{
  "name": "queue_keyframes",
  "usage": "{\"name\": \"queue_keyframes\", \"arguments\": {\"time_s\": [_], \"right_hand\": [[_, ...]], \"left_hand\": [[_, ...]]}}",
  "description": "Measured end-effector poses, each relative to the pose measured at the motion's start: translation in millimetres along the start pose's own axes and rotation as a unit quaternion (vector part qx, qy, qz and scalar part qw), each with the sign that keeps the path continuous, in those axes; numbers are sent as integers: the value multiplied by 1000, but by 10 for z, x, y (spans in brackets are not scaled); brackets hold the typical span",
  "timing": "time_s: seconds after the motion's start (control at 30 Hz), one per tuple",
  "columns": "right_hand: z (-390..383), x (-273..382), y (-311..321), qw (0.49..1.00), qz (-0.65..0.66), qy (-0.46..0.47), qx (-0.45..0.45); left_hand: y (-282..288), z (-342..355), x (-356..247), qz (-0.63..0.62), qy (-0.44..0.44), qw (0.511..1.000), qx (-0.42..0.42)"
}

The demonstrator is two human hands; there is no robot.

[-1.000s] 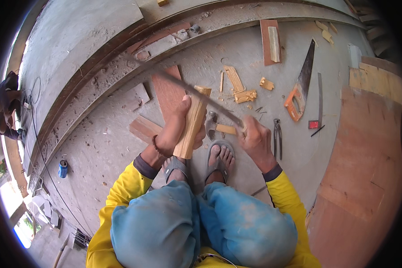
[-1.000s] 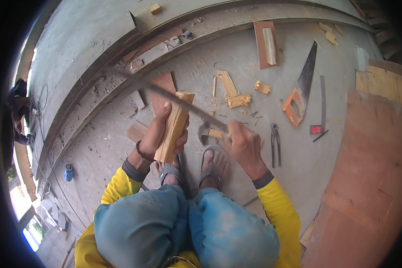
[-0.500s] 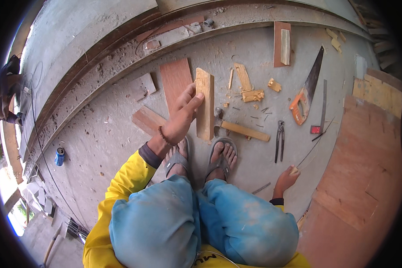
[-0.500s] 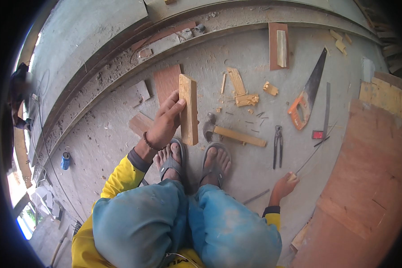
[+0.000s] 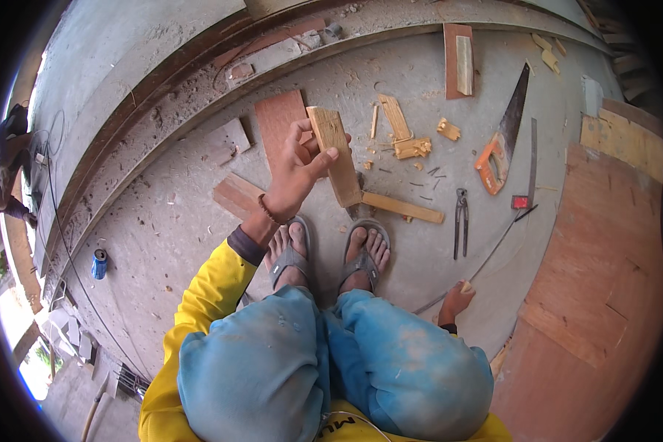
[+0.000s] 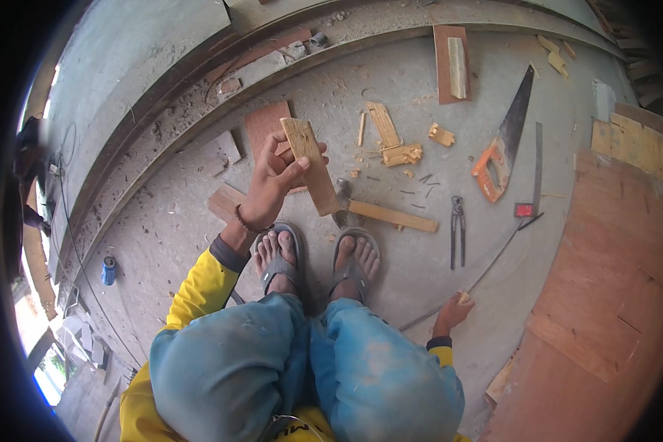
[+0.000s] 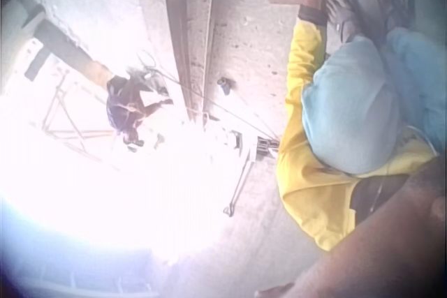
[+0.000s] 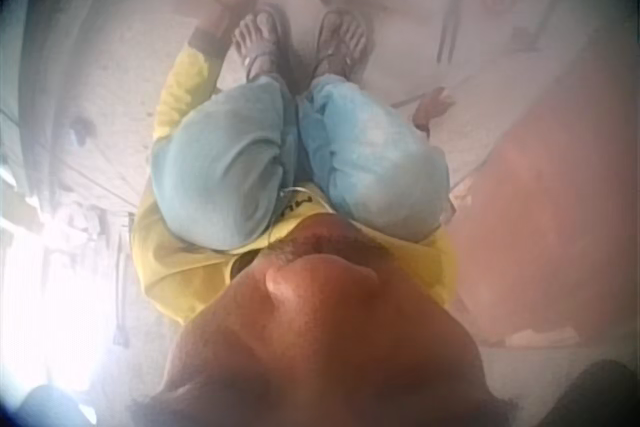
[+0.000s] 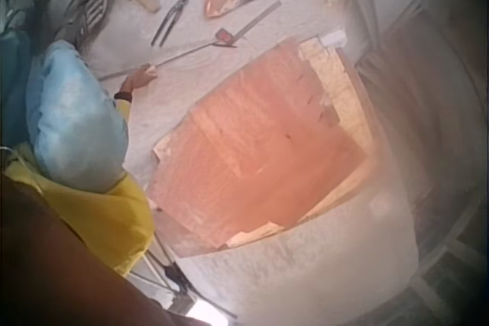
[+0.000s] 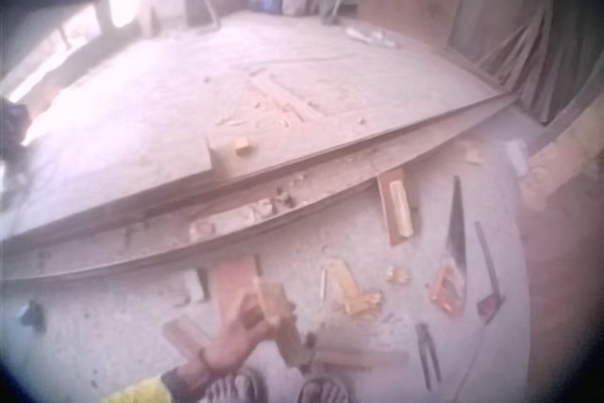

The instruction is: The person carves a small wooden block using a chisel and hammer, repeatedly striking the chisel to remove wood shavings. The person also uses sandpaper to smooth the block's surfaces between carving steps.

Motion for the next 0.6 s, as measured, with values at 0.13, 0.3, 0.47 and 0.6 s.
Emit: {"name": "queue_keyframes", "arguments": {"time_s": [0.13, 0.3, 0.47, 0.6], "right_hand": [[146, -73, -9, 986, -117, 100, -65], [-499, 1801, -144, 932, 234, 198, 192], [-1327, 2923, -589, 736, 278, 270, 554], [-1455, 3002, -784, 729, 232, 422, 486]], "left_hand": [[-84, 68, -25, -11, -12, 1000, 10], [-169, 10, 77, 29, -16, 999, 21], [-315, -36, 501, 53, 9, 996, 71], [-171, -46, 509, 40, -67, 994, 72]]}}
Point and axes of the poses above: each hand's wrist, its own z-axis towards the middle knuckle, its own y-axis out of the back of the hand, x = y × z, the point moved 1 cm from there along z, towards the middle knuckle, and after that the axes turned 11 degrees about z, right-handed, at the moved point
